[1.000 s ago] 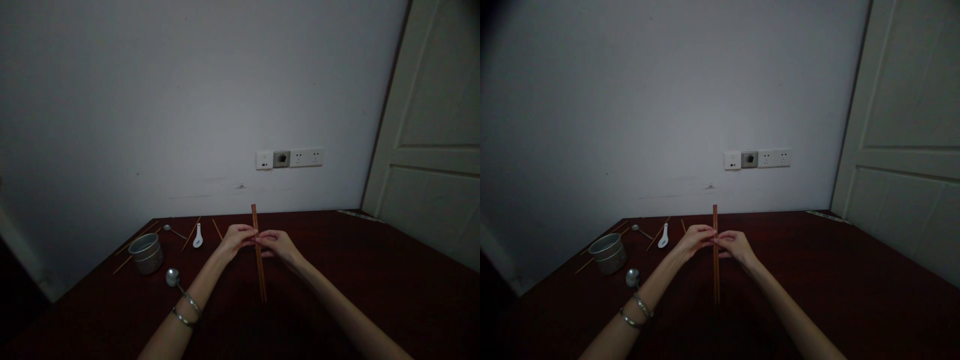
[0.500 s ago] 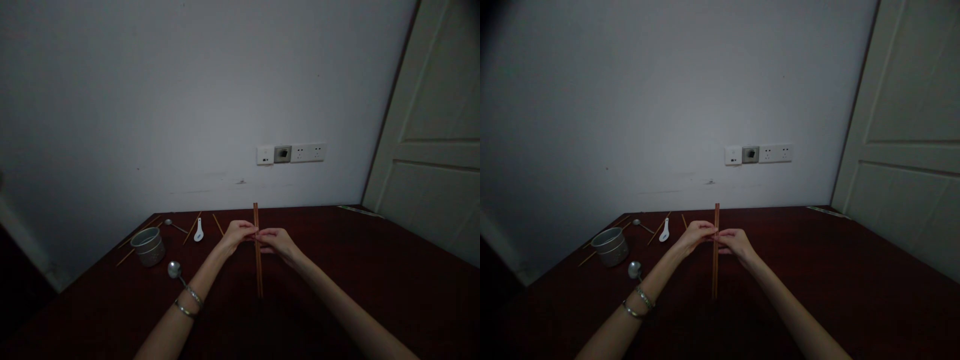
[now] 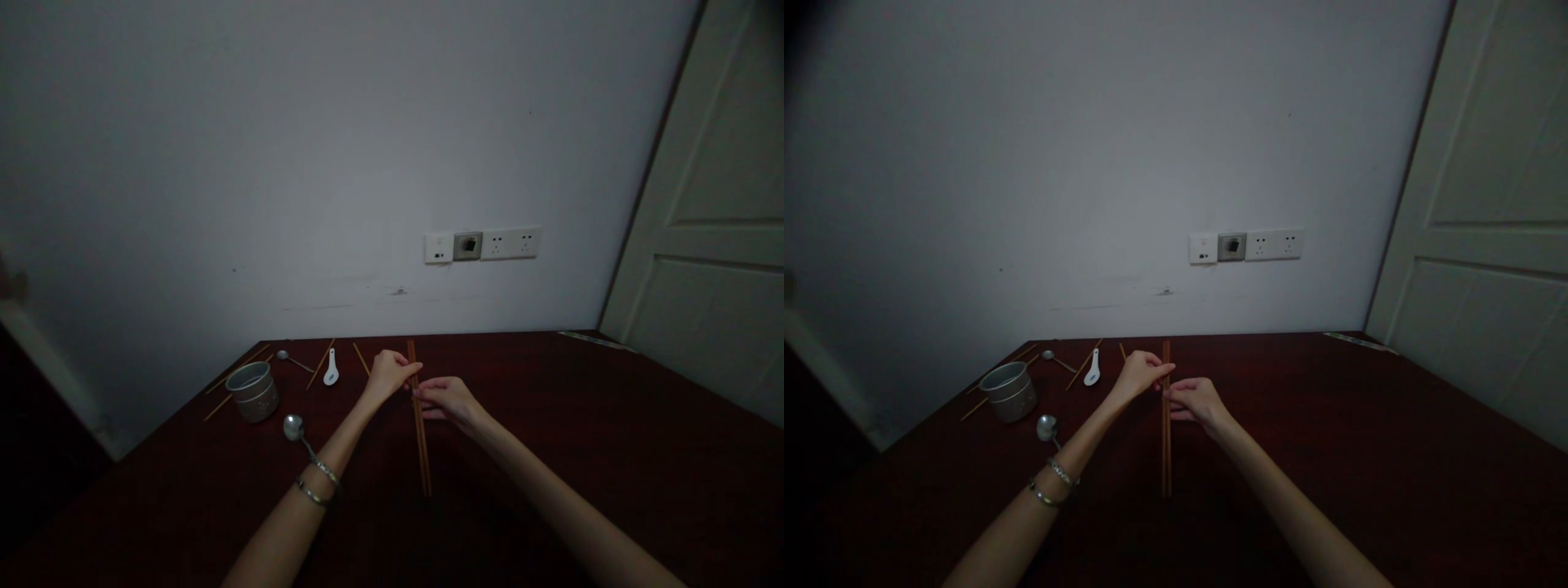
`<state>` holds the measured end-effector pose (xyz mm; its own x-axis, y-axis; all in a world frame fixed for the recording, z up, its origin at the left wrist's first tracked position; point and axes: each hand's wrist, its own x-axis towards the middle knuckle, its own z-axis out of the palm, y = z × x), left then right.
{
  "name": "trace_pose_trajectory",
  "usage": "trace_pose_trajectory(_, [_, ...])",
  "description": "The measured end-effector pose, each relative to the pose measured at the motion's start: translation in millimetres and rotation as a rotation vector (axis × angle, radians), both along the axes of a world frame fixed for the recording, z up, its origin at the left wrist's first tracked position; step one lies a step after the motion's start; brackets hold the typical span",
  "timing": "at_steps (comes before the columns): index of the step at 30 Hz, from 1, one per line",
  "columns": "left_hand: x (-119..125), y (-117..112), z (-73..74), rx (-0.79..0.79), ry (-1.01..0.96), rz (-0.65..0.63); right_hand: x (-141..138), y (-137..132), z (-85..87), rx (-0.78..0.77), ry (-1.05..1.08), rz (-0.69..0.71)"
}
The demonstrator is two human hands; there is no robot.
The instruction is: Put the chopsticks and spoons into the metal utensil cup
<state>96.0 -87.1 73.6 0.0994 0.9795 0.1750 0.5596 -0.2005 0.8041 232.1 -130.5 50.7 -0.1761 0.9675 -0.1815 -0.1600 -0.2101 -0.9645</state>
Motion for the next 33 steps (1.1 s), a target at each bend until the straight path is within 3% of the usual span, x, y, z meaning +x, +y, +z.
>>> trace_pose_trajectory(6, [-5.8,6.7,-11.1,-0.052,0.123,-0.020,-3.4,-2.6,-10.0,-0.019,-0.017,0.057])
trace_pose_trajectory(16, [-4.6,-3.0,-8.4,-0.023,0.511,0.099,-10.4,1.7,-30.4,-0.068,-0.081,0.077])
trace_pose_trajectory(25, [-5.7,-5.2,-20.2,-0.241,0.449,0.048,-5.6,1.0,-32.6,-0.068,-0.197,0.185])
trace_pose_trajectory(30, [-12.7,-2.1,-36.8,-0.353,0.464,0.007,11.9,7.6,-29.7,-0.063,-0.240,0.142])
trace_pose_trajectory(33, [-14.7,-3.3,-38.9,-0.366,0.515,-0.016,17.5,10.0,-33.4,-0.075,-0.234,0.144])
